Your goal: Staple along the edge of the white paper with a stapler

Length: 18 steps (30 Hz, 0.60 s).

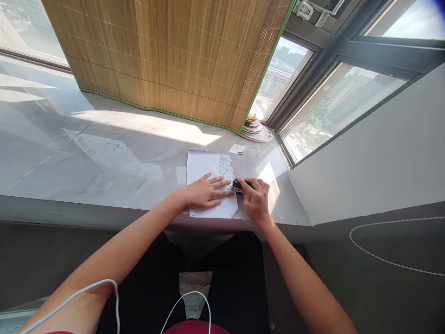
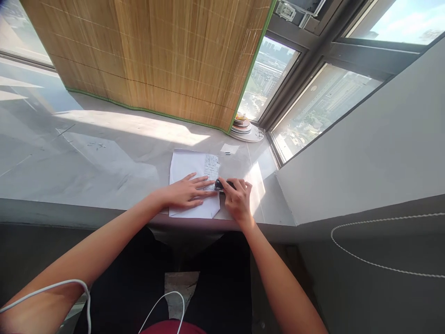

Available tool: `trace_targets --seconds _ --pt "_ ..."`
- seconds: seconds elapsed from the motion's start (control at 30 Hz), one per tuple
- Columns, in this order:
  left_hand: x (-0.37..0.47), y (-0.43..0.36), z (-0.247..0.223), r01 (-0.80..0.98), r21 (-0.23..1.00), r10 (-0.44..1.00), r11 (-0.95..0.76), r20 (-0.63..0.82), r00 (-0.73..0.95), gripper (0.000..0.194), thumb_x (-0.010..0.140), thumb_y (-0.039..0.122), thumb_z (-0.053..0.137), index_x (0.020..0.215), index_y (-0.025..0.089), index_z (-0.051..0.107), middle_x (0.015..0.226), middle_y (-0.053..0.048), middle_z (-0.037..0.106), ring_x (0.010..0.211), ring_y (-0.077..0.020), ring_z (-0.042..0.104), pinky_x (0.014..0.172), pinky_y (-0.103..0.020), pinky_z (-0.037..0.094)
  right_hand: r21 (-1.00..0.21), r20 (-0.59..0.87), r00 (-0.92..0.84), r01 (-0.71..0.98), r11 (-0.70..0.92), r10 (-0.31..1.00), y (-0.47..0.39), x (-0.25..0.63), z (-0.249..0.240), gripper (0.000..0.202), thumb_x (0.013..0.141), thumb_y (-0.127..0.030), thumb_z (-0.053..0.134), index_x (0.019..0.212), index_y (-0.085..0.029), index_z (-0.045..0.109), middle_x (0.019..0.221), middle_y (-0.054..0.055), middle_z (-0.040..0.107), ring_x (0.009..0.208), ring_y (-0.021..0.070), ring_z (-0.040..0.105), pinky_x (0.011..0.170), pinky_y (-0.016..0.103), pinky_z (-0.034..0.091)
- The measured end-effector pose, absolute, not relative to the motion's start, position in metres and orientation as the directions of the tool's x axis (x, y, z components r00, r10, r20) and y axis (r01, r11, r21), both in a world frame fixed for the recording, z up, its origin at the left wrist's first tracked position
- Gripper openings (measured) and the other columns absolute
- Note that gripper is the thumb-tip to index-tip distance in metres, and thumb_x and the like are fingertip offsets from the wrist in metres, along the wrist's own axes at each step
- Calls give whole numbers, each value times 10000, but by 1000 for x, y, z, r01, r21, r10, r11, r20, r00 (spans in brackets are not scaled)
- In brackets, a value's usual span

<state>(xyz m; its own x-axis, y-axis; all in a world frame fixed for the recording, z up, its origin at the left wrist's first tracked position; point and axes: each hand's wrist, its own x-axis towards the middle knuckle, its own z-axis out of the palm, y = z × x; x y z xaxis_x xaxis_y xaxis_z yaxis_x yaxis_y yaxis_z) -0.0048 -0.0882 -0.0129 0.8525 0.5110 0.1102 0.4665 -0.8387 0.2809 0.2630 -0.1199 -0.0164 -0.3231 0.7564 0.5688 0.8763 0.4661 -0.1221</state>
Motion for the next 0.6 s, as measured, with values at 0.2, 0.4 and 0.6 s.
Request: trace_targets --seconds 0.2,0.4,0.6 --pt "-6 -86 -11 468 312 510 -827 66 858 535 1102 465 411 1633 406 430 1775 -34 240 1647 -334 210 1311 -634 83 -311 663 20 917 251 748 -113 270 -25 385 1028 -225 520 1330 -308 744 1094 83 706 1005 262 574 884 418 394" --pt "-5 -84 -10 486 338 531 -806 48 846 654 1083 477 445 1692 272 321 1751 -87 297 1646 -300 224 1332 -587 67 -372 632 49 895 247 773 -109 269 -24 391 1025 -260 530 1357 -273 735 1053 98 700 946 262 560 831 407 434" --pt "-6 -85 -8 483 338 535 -808 77 842 617 1067 450 490 1647 252 422 1723 -114 363 1632 -308 265 1325 -601 117 -388 612 58 891 236 789 -110 266 -22 410 1018 -232 513 1358 -274 738 1043 107 683 963 273 537 837 419 432"
